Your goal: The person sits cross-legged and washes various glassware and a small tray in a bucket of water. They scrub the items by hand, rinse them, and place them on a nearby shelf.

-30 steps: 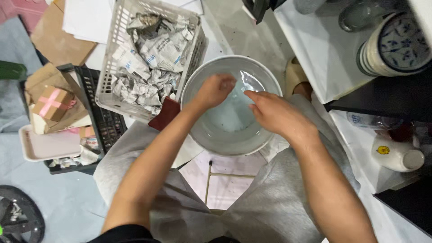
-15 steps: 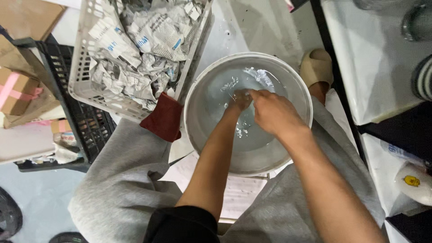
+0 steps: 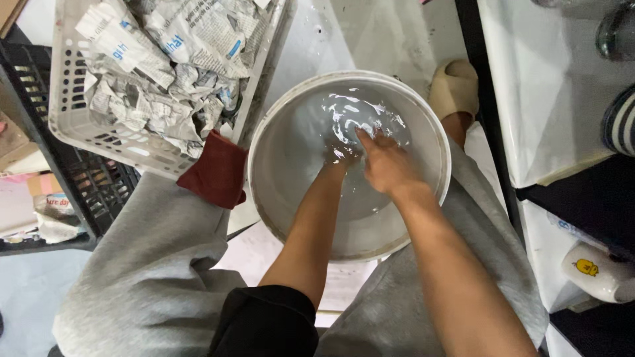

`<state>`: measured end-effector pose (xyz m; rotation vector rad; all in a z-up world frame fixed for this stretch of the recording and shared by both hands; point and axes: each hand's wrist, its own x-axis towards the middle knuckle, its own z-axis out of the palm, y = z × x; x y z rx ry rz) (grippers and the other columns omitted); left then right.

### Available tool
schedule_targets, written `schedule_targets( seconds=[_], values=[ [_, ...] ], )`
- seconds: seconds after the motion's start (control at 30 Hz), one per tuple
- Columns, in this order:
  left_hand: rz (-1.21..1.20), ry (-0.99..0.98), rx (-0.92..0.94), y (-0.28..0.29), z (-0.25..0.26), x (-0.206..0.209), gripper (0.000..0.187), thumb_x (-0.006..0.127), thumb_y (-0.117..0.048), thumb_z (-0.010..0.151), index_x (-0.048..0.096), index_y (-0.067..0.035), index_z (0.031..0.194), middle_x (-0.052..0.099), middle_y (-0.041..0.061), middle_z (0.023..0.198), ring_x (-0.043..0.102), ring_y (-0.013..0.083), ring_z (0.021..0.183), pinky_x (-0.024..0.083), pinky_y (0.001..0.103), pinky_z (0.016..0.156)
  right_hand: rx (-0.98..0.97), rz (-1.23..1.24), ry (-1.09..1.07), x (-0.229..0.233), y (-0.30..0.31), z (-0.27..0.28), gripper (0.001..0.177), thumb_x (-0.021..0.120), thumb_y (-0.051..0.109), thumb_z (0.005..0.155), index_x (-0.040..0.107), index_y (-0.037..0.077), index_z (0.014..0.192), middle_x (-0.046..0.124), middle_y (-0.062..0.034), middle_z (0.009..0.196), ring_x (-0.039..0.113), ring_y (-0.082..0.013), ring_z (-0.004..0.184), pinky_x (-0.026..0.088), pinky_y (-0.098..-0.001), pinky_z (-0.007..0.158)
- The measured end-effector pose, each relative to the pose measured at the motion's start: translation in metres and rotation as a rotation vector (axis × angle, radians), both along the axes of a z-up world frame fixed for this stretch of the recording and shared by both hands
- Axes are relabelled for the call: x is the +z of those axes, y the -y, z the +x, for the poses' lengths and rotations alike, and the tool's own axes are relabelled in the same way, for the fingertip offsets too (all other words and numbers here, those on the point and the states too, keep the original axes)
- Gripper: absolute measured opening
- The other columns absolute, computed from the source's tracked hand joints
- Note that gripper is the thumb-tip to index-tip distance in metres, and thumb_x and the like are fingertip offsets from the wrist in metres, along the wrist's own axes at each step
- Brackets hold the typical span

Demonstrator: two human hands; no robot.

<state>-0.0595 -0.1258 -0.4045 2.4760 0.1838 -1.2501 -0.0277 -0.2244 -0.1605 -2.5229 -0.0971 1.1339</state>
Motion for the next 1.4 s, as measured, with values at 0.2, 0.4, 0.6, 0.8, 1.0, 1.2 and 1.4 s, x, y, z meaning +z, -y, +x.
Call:
schedule_targets(
  seconds=[0.2, 0.4, 0.6, 0.8, 1.0, 1.2, 1.4],
  values=[
    [-0.074, 0.021, -0.048, -0.025, 0.019, 0.044, 0.026, 0.066, -0.026, 0.082, 0.070, -0.007, 0.100, 0.070, 0.019, 0.115, 0.066, 0.0399, 0.107, 0.053, 0.047, 0.093, -0.047, -0.065, -0.079, -0.009, -0.014, -0.006, 0.072, 0.060, 0.014, 0.088, 0.035, 0.022, 0.154, 0.042, -0.0129, 0.158, 0.041, -0.0329, 0.143, 0.037, -0.0469, 0.115],
    [-0.188, 0.076, -0.075, -0.067, 0.025, 0.101, 0.023, 0.067, -0.023, 0.080, 0.071, -0.004, 0.092, 0.072, 0.020, 0.110, 0.067, 0.0405, 0.104, 0.054, 0.047, 0.091, -0.200, -0.007, -0.159, -0.031, -0.023, -0.024, 0.067, 0.060, 0.020, 0.096, 0.034, 0.024, 0.157, 0.054, -0.0174, 0.146, 0.054, -0.0387, 0.132, 0.044, -0.0491, 0.110],
    [-0.452, 0.344, -0.212, -0.107, 0.040, 0.148, 0.020, 0.071, -0.020, 0.075, 0.070, -0.001, 0.081, 0.073, 0.020, 0.103, 0.068, 0.0421, 0.098, 0.054, 0.047, 0.088, -0.142, 0.027, -0.146, -0.012, -0.037, -0.027, 0.088, 0.073, 0.017, 0.084, 0.028, 0.027, 0.160, 0.054, -0.0192, 0.142, 0.056, -0.0377, 0.129, 0.046, -0.0473, 0.108],
    [-0.678, -0.200, 0.412, -0.139, 0.036, 0.166, 0.024, 0.064, -0.017, 0.082, 0.059, -0.002, 0.100, 0.068, 0.022, 0.094, 0.074, 0.0394, 0.085, 0.055, 0.046, 0.073, -0.234, 0.198, 0.092, 0.010, -0.034, -0.034, 0.072, 0.078, 0.022, 0.086, 0.045, 0.024, 0.149, 0.054, -0.0203, 0.138, 0.057, -0.0387, 0.125, 0.047, -0.0476, 0.104],
    [-0.556, 0.284, 0.055, -0.130, 0.007, 0.139, 0.034, 0.064, -0.012, 0.083, 0.054, -0.001, 0.114, 0.072, 0.026, 0.103, 0.070, 0.0434, 0.103, 0.054, 0.045, 0.090, -0.319, 0.131, 0.049, -0.017, -0.025, -0.044, 0.051, 0.079, 0.020, 0.082, 0.063, 0.016, 0.130, 0.067, -0.0156, 0.125, 0.065, -0.0348, 0.117, 0.051, -0.0453, 0.102],
    [-0.327, 0.234, -0.172, -0.130, -0.015, 0.118, 0.059, 0.064, -0.010, 0.077, 0.050, -0.005, 0.134, 0.061, 0.031, 0.123, 0.059, 0.0466, 0.116, 0.048, 0.050, 0.098, -0.142, 0.075, 0.150, -0.040, -0.030, -0.059, 0.053, 0.084, 0.021, 0.076, 0.065, 0.009, 0.124, 0.065, -0.0183, 0.123, 0.063, -0.0371, 0.115, 0.050, -0.0461, 0.099],
    [-0.329, 0.247, -0.337, -0.127, -0.011, 0.124, 0.050, 0.078, -0.030, 0.082, 0.062, -0.002, 0.121, 0.067, 0.022, 0.123, 0.058, 0.0448, 0.120, 0.048, 0.048, 0.102, -0.218, 0.174, 0.054, 0.002, -0.041, -0.041, 0.054, 0.085, 0.033, 0.075, 0.068, 0.009, 0.120, 0.068, -0.0164, 0.116, 0.067, -0.0344, 0.107, 0.053, -0.0442, 0.095]
  ],
)
